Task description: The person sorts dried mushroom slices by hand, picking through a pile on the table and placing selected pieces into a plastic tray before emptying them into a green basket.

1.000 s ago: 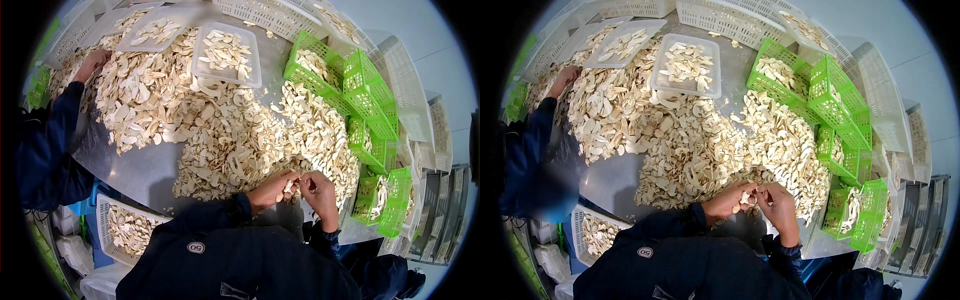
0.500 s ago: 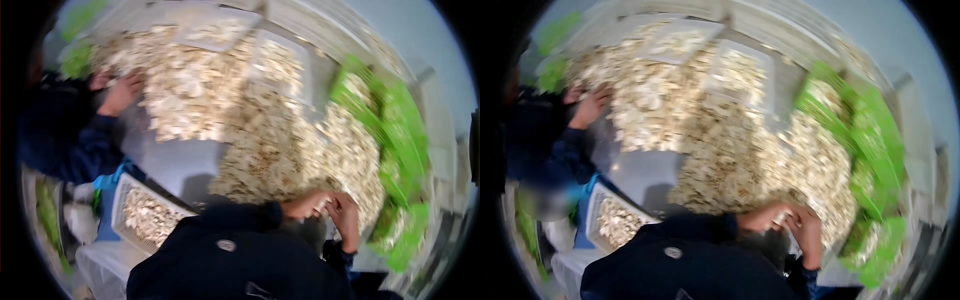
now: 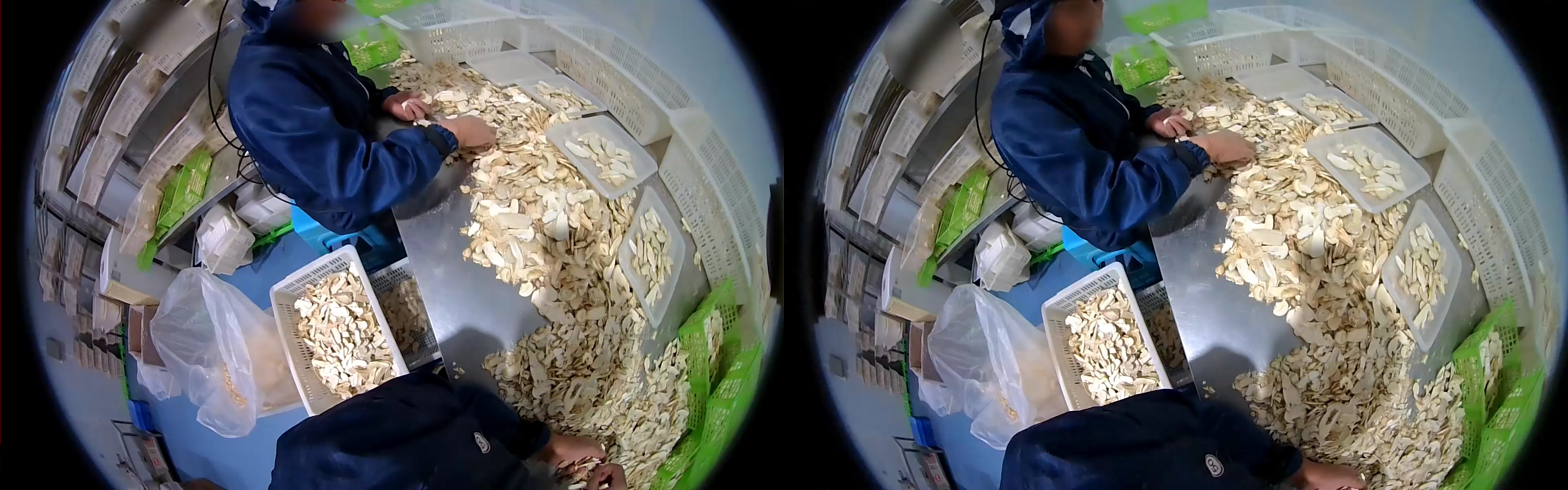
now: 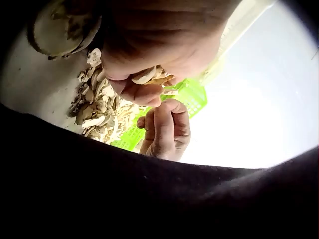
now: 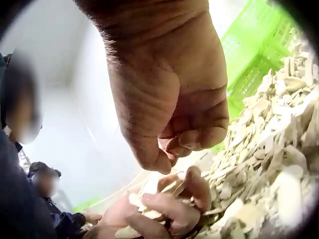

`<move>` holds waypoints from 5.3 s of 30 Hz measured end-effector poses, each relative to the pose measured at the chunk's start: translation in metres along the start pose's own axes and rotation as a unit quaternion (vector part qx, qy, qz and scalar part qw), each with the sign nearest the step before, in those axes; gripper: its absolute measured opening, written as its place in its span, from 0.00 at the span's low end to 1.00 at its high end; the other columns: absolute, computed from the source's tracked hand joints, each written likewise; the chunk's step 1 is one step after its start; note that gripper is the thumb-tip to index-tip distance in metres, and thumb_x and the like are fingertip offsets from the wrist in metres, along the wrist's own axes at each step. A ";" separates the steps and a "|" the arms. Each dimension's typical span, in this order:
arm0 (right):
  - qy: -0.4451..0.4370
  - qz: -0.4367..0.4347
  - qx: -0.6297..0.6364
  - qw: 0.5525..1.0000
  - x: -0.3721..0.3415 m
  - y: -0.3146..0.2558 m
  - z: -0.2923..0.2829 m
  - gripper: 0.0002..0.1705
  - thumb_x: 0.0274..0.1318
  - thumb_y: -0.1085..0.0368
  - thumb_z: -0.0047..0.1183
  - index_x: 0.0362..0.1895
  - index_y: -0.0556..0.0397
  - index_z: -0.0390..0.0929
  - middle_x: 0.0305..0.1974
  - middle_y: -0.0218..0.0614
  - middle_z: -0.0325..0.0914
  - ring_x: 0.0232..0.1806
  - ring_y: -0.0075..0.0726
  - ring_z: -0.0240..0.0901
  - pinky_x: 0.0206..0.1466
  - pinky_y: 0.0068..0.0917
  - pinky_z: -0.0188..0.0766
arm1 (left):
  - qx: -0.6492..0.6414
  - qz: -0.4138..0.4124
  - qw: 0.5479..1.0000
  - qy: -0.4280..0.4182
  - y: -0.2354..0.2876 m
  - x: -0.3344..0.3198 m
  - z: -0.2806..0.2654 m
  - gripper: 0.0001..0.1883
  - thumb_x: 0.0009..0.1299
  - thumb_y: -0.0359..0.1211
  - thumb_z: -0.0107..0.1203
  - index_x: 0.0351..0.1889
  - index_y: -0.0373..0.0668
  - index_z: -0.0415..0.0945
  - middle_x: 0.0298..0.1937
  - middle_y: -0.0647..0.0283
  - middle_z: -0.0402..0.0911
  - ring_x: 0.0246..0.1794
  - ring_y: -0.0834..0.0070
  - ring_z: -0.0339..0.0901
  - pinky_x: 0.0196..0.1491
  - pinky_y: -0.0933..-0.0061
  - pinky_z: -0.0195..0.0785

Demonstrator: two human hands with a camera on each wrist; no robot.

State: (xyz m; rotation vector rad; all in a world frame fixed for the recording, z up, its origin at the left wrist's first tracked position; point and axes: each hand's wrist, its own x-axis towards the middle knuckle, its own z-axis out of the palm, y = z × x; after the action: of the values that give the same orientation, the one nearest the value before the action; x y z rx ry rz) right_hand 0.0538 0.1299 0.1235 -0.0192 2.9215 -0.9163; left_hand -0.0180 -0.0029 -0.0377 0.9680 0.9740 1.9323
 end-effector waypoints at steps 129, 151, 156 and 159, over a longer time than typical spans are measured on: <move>0.084 0.143 0.344 0.924 0.075 0.073 0.022 0.11 0.68 0.70 0.53 0.53 0.54 0.77 0.38 0.27 0.83 0.38 0.16 0.75 0.42 0.16 0.69 | -0.368 -0.326 0.865 0.099 0.022 0.007 0.009 0.20 0.79 0.49 0.43 0.52 0.44 0.76 0.40 0.67 0.82 0.32 0.80 0.78 0.27 0.79 0.64; -0.012 0.136 0.211 0.968 0.042 0.040 -0.015 0.13 0.59 0.69 0.62 0.47 0.61 0.80 0.43 0.33 0.82 0.41 0.24 0.77 0.46 0.22 0.73 | -0.404 -0.328 0.852 0.048 0.037 0.005 0.012 0.21 0.80 0.50 0.41 0.55 0.45 0.73 0.45 0.65 0.83 0.37 0.78 0.81 0.30 0.81 0.70; -0.058 0.060 0.039 0.996 0.053 0.036 0.019 0.13 0.50 0.67 0.67 0.41 0.53 0.82 0.29 0.36 0.74 0.29 0.35 0.73 0.35 0.29 0.72 | -0.292 -0.367 0.878 -0.097 0.045 0.001 0.023 0.19 0.79 0.49 0.44 0.51 0.44 0.76 0.44 0.68 0.82 0.38 0.83 0.78 0.30 0.82 0.67; -0.062 0.030 -0.019 0.997 0.056 0.038 0.026 0.17 0.48 0.67 0.69 0.43 0.53 0.81 0.30 0.34 0.73 0.27 0.30 0.71 0.33 0.27 0.70 | -0.315 -0.382 0.863 -0.103 0.045 -0.001 0.024 0.19 0.79 0.49 0.45 0.51 0.45 0.76 0.43 0.68 0.82 0.37 0.82 0.78 0.30 0.82 0.66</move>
State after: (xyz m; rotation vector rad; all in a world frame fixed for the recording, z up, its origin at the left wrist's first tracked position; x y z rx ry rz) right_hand 0.0004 0.1438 0.0765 0.0083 2.8077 -0.8195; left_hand -0.0098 -0.0160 0.0108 0.3047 0.4250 1.2763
